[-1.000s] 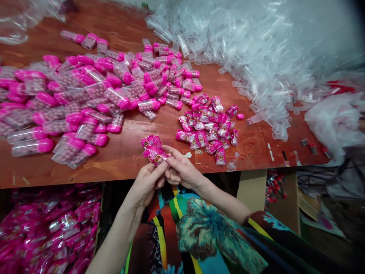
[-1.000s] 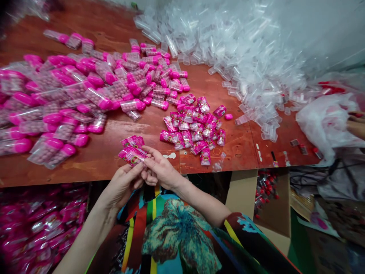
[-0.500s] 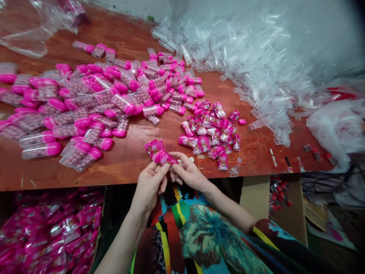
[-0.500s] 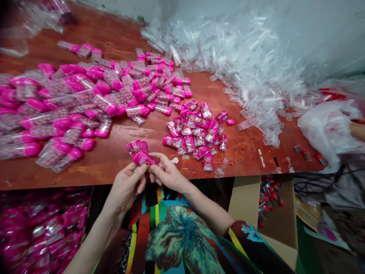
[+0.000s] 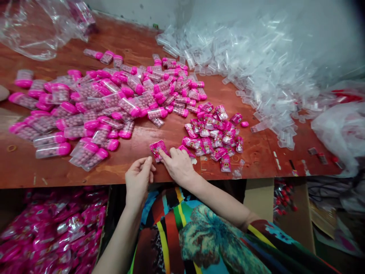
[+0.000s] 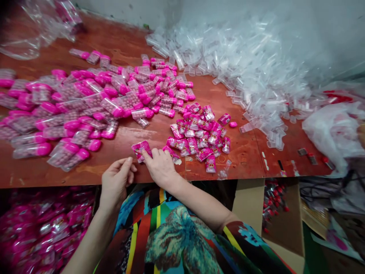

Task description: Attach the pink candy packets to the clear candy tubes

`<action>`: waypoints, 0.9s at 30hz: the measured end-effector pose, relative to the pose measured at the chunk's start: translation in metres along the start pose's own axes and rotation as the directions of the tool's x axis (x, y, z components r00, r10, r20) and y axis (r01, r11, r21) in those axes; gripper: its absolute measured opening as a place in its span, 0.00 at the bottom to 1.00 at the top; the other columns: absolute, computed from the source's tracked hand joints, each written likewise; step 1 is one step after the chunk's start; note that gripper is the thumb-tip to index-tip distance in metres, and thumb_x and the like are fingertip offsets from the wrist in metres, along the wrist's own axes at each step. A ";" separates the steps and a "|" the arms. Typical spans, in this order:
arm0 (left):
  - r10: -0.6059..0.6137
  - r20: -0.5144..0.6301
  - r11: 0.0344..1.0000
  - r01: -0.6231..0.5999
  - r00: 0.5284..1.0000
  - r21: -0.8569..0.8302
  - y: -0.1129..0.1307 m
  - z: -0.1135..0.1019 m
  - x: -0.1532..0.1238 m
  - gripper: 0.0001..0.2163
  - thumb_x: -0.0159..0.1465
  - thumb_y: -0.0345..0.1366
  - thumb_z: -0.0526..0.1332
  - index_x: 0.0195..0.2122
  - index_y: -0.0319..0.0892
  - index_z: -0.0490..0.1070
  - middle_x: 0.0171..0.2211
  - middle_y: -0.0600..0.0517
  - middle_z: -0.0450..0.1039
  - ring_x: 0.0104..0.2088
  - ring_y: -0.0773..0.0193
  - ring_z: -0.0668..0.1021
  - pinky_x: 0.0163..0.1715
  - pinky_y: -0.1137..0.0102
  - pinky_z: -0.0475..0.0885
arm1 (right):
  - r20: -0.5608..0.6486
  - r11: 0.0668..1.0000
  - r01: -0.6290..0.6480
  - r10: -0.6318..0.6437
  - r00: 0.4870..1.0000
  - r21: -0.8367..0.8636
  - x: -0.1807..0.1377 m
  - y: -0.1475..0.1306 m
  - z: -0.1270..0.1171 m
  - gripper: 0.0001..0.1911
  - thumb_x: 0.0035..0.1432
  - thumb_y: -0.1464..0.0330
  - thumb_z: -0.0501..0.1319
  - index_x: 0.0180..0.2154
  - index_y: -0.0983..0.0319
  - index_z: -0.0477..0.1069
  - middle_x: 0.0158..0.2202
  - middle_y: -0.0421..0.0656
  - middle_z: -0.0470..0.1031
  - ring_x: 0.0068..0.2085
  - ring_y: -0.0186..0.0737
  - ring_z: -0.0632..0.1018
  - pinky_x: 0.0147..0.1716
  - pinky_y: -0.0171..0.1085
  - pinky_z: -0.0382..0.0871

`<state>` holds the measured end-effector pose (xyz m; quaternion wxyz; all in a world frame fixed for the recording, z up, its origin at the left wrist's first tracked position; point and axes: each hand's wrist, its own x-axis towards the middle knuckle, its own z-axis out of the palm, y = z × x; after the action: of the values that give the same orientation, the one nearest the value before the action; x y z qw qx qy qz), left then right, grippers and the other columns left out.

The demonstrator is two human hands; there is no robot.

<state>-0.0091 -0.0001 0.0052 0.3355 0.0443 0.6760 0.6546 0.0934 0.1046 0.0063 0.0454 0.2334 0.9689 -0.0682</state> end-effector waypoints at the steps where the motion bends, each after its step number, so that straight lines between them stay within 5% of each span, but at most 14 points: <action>1: -0.007 -0.002 1.000 0.007 1.000 0.002 0.000 0.002 0.002 0.20 0.56 0.53 0.75 0.34 0.41 0.75 0.23 0.57 0.73 0.14 0.73 0.64 0.13 0.75 0.53 | -0.007 1.000 -0.002 0.002 1.000 0.000 -0.001 0.002 0.004 0.23 0.81 0.66 0.53 0.72 0.56 0.69 0.45 0.50 0.75 0.46 0.51 0.75 0.47 0.46 0.65; 7: -0.019 -0.027 1.000 0.019 0.999 0.014 0.008 0.013 0.005 0.24 0.50 0.54 0.80 0.27 0.41 0.71 0.19 0.58 0.68 0.14 0.74 0.63 0.14 0.76 0.52 | -0.144 0.990 0.019 0.001 0.990 0.138 -0.010 0.016 0.008 0.21 0.81 0.66 0.53 0.67 0.56 0.76 0.39 0.48 0.73 0.41 0.48 0.72 0.43 0.46 0.63; 13: -0.058 0.111 0.997 0.063 0.992 -0.039 0.020 0.010 -0.008 0.21 0.58 0.52 0.76 0.24 0.42 0.73 0.15 0.59 0.61 0.15 0.74 0.60 0.16 0.74 0.51 | -0.288 0.907 0.112 0.010 0.958 0.405 -0.020 0.016 0.005 0.20 0.78 0.65 0.56 0.65 0.55 0.78 0.41 0.48 0.74 0.44 0.49 0.74 0.48 0.48 0.67; 17: -0.051 0.143 0.992 0.067 0.988 -0.105 0.023 0.006 -0.009 0.20 0.58 0.50 0.77 0.23 0.43 0.72 0.14 0.59 0.59 0.17 0.73 0.60 0.19 0.75 0.53 | -0.337 0.643 0.162 0.159 0.928 0.749 -0.019 0.013 -0.003 0.23 0.74 0.62 0.59 0.66 0.58 0.72 0.55 0.52 0.73 0.52 0.50 0.76 0.55 0.49 0.72; 21: -0.095 0.184 0.985 0.120 0.978 -0.125 0.022 0.009 -0.007 0.22 0.54 0.50 0.79 0.21 0.42 0.71 0.13 0.59 0.60 0.17 0.74 0.60 0.19 0.75 0.54 | -0.131 0.204 0.079 0.257 0.958 0.976 -0.005 0.008 -0.003 0.22 0.70 0.60 0.64 0.63 0.56 0.68 0.58 0.49 0.76 0.55 0.46 0.79 0.55 0.45 0.75; 23: -0.111 0.163 0.982 0.133 0.980 -0.135 0.019 0.010 -0.006 0.23 0.52 0.51 0.80 0.20 0.41 0.71 0.13 0.59 0.60 0.16 0.75 0.61 0.18 0.76 0.53 | -0.078 0.063 0.065 0.246 0.966 0.996 0.003 0.005 0.001 0.20 0.69 0.59 0.65 0.60 0.56 0.69 0.58 0.48 0.78 0.57 0.45 0.80 0.57 0.45 0.76; 25: -0.140 0.144 0.975 0.162 0.980 -0.151 0.017 0.011 -0.005 0.25 0.49 0.53 0.81 0.20 0.41 0.70 0.13 0.60 0.59 0.16 0.75 0.60 0.17 0.76 0.52 | -0.088 0.063 0.075 0.253 0.963 0.995 0.007 0.004 0.003 0.18 0.71 0.60 0.63 0.59 0.56 0.70 0.57 0.48 0.79 0.55 0.44 0.82 0.56 0.44 0.77; 27: -0.177 0.129 0.966 0.198 0.976 -0.165 0.015 0.008 -0.004 0.26 0.47 0.54 0.82 0.20 0.41 0.70 0.12 0.61 0.57 0.14 0.76 0.59 0.16 0.76 0.50 | -0.138 0.209 0.083 0.264 0.955 0.974 0.010 0.004 0.003 0.18 0.73 0.62 0.60 0.60 0.57 0.71 0.58 0.48 0.80 0.54 0.45 0.82 0.56 0.44 0.77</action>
<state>-0.0074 0.0071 0.0212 0.4364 -0.0128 0.5963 0.6737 0.0866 0.1120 0.0021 -0.2416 0.2737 0.6911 -0.6238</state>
